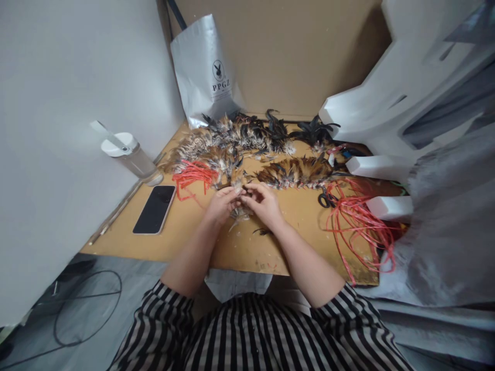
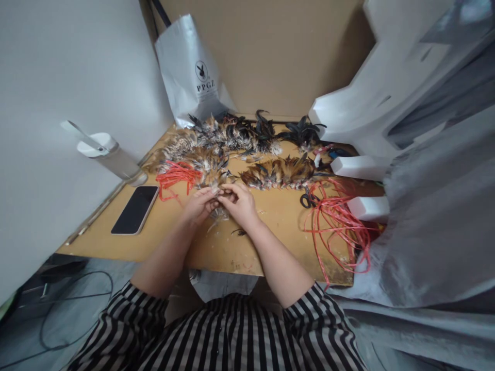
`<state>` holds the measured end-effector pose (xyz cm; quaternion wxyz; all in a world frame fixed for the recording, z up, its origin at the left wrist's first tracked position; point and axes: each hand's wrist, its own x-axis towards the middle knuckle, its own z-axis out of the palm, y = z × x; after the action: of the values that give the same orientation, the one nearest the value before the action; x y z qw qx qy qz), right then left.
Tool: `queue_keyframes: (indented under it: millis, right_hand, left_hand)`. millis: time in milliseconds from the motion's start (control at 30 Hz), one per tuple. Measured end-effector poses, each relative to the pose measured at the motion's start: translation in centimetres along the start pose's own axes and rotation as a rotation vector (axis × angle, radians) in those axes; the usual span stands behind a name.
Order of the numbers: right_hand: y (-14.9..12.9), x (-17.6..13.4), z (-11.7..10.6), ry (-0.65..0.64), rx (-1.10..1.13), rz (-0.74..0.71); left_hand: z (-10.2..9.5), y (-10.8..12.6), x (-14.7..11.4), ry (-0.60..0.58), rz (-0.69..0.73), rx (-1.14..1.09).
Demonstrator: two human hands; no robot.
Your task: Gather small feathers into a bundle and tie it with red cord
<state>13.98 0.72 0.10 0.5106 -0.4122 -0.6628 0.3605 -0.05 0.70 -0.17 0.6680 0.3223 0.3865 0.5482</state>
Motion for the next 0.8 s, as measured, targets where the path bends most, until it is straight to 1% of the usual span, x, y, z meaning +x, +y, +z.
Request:
queue_keyframes:
  millis: [67,133,267,433,533,667,733,800]
  right_hand:
    - [-0.4,-0.27,-0.17,-0.057,-0.231,-0.136]
    - [-0.52,-0.49,-0.16,-0.091,-0.362,-0.196]
    - [-0.15,-0.62,0.03,-0.052,-0.449,-0.227]
    - [-0.03,-0.53,-0.12,-0.018,-0.541,-0.241]
    - [-0.17,-0.53,-0.32,-0.014,-0.566,-0.26]
    - [-0.35,-0.48,-0.46,-0.016,-0.537,-0.254]
    - [-0.49,-0.37,-0.45,-0.026,-0.472,-0.236]
    - [-0.63,-0.21,-0.37,-0.032,-0.33,-0.194]
  left_hand:
    - [-0.06,0.19,0.0,-0.006,-0.021,-0.06]
    - [0.01,0.3,-0.06,-0.008,-0.039,-0.087]
    - [0.18,0.05,-0.16,-0.014,-0.046,-0.088]
    - [0.13,-0.58,-0.27,-0.099,-0.032,-0.073]
    - [0.3,-0.54,-0.45,-0.126,-0.032,-0.059]
    - [0.51,-0.34,-0.55,-0.119,-0.019,-0.018]
    - [0.49,-0.36,-0.49,-0.092,0.026,0.02]
    - [0.44,-0.43,-0.38,-0.06,0.068,0.067]
